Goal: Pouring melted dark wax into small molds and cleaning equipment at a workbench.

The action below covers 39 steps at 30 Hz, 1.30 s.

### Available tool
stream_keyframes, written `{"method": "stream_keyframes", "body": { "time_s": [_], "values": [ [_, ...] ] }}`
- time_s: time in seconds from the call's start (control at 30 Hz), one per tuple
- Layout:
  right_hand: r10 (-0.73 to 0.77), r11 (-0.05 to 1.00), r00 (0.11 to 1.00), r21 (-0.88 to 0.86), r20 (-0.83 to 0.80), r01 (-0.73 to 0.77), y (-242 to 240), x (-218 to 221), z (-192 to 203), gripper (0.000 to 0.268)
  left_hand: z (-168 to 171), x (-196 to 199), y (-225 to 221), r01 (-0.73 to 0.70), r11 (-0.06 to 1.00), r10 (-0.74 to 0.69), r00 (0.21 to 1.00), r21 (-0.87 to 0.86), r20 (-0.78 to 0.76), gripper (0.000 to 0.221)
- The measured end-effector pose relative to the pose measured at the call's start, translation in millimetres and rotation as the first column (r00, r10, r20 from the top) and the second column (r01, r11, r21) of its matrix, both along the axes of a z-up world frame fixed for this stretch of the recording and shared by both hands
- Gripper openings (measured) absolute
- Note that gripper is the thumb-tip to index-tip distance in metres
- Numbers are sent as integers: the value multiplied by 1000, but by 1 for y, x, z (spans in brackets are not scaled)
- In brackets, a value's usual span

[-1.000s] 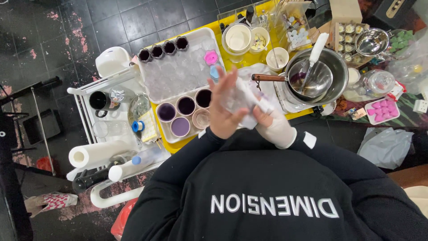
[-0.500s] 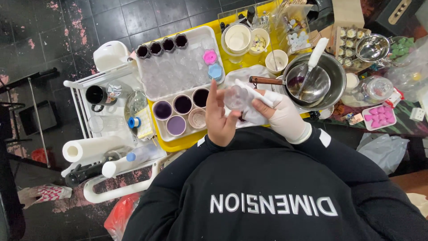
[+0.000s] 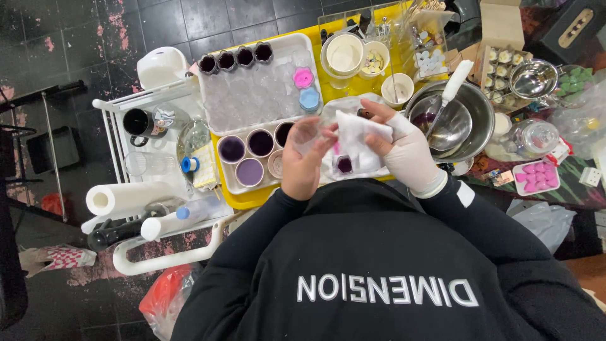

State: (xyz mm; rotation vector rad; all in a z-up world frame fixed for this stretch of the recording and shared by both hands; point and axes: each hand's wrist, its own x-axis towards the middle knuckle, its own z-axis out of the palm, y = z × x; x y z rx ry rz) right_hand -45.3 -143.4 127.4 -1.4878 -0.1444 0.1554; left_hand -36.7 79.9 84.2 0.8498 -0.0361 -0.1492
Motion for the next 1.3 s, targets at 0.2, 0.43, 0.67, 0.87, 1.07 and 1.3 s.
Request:
{"method": "stream_keyframes", "body": {
  "time_s": [0.2,0.43,0.67,0.87,1.07,1.3],
  "values": [
    [17,955,937,-283,350,89,13,0,38,85,42,-7,20,316,948,-313,947,-44,76,48],
    [113,911,852,-395,512,117,17,0,35,96,48,-14,28,308,913,-344,934,268,96,53],
    [-40,995,994,-97,-98,30,16,-4,19,69,52,-8,32,155,915,-233,956,372,176,53],
    [59,893,991,-450,118,1,18,-9,63,22,40,-3,31,157,891,-240,959,425,149,50],
    [38,955,912,-284,409,88,15,-15,55,22,36,-13,26,386,835,-449,890,391,79,49],
    [-327,900,897,-191,298,391,31,-20,42,21,13,-10,26,347,900,-383,918,264,100,57]
  ]
}}
